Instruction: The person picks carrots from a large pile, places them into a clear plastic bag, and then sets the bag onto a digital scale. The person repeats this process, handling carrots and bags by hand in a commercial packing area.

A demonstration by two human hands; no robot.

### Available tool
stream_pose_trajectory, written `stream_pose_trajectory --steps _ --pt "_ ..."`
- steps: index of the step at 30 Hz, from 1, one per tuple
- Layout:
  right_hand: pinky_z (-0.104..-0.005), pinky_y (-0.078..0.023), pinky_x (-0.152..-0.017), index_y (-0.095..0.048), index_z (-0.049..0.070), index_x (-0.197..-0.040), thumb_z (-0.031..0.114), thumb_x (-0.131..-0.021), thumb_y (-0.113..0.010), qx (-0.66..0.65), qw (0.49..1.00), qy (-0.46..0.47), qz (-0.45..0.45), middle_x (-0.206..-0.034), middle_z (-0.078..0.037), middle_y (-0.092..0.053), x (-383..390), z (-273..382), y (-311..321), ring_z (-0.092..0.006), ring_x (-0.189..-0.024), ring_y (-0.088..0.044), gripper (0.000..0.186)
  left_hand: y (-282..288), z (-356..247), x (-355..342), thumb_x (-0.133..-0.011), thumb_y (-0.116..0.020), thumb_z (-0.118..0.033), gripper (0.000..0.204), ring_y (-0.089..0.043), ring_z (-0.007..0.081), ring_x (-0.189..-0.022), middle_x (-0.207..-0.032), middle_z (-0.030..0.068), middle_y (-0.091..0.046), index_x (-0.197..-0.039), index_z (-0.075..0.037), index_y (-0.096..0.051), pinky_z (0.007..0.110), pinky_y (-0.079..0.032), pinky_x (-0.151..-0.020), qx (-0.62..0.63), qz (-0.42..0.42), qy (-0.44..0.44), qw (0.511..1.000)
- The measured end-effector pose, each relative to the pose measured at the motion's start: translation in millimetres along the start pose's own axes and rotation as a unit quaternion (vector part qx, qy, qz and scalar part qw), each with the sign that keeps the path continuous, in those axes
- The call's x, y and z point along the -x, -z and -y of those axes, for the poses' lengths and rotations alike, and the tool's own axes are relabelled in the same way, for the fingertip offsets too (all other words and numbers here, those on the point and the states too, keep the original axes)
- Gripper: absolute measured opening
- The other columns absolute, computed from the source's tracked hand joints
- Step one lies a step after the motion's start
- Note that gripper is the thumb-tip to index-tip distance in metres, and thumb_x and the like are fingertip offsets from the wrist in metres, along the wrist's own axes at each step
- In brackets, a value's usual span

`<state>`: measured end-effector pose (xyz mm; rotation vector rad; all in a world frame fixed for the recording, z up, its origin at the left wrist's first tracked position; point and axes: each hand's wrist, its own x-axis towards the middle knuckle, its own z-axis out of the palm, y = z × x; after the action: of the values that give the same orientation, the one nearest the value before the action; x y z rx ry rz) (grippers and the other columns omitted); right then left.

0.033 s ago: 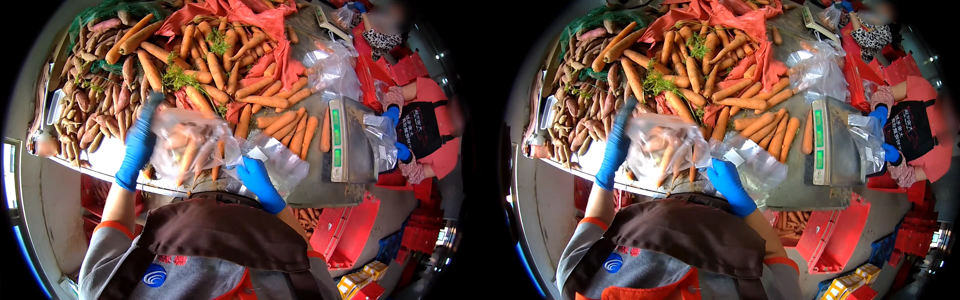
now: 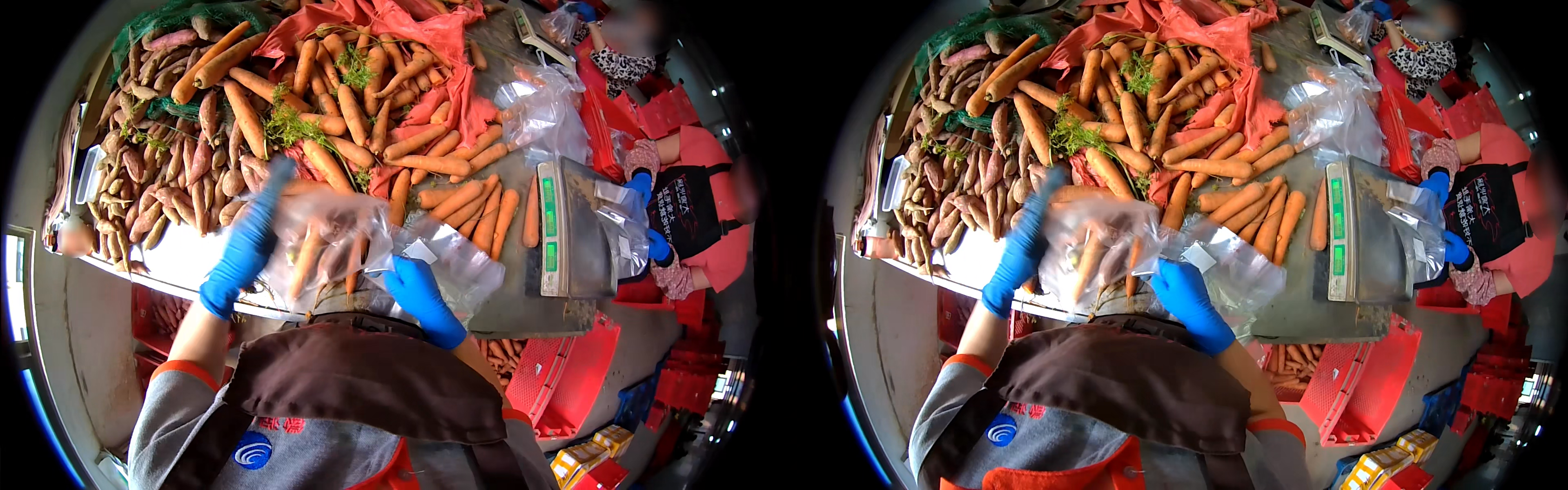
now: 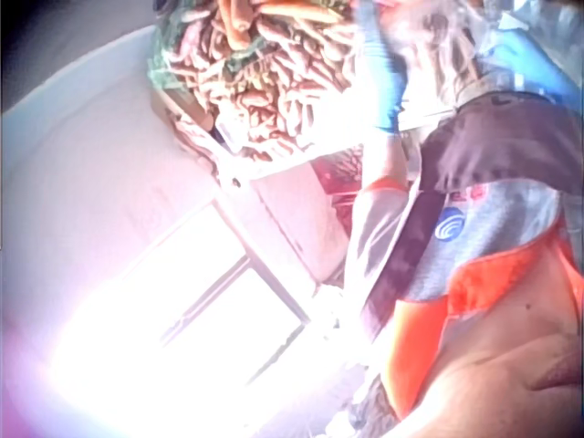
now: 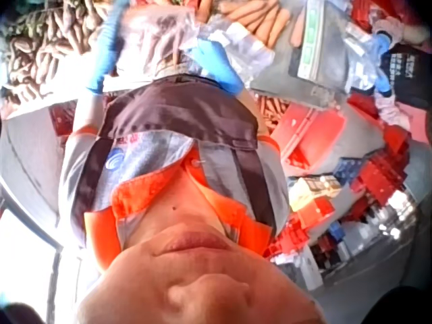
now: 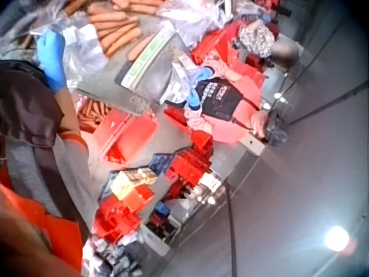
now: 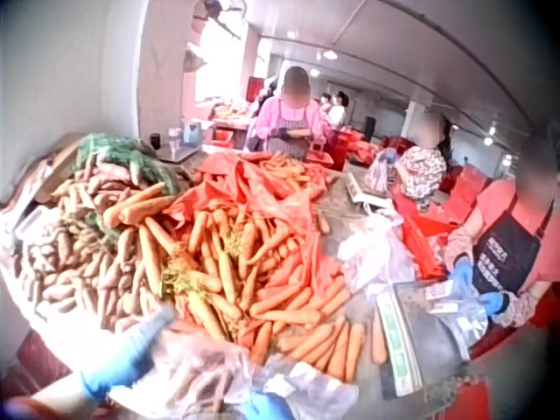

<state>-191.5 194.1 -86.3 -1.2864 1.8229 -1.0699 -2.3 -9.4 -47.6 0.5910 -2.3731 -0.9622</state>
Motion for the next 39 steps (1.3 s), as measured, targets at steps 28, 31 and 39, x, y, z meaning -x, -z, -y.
stream_pose_trajectory --steps 28,31,39 --pt "-0.0365 -0.017 -0.109 -0.034 0.003 -0.135 0.055 -0.070 -0.070 -0.327 0.937 0.089 0.085 -0.139 -0.012 -0.034 -29 24 0 -0.0224 -0.131 -0.029 0.091 17 -36 -5 -0.081 -0.051 -0.011 0.056 -0.053 0.0187 -0.103 -0.124 0.0095 -0.051 -0.133 0.001 -0.036 0.027 -0.040 -0.090 0.463 -0.145 0.170 0.858" --pt "-0.0396 -0.018 -0.110 -0.029 -0.001 -0.136 0.062 -0.072 -0.064 -0.354 0.923 0.118 -0.095 -0.137 -0.014 -0.035 -40 0 8 -0.0255 -0.131 -0.029 0.096 0 -38 2 -0.085 -0.054 -0.016 0.064 -0.039 0.0219 -0.125 -0.138 0.0115 -0.039 -0.141 -0.005 -0.027 0.034 -0.031 -0.103 0.438 -0.092 0.123 0.886" --pt "-0.0228 -0.045 -0.075 -0.060 0.001 -0.094 0.009 -0.087 -0.057 -0.315 0.926 -0.083 -0.192 -0.089 -0.003 -0.063 -14 34 20 -0.0094 -0.081 -0.056 0.011 -41 -67 -12 -0.088 -0.053 -0.021 0.061 -0.028 0.0236 -0.133 -0.143 0.0102 -0.034 -0.142 -0.008 -0.027 0.036 -0.021 -0.108 0.279 0.107 0.019 0.954"
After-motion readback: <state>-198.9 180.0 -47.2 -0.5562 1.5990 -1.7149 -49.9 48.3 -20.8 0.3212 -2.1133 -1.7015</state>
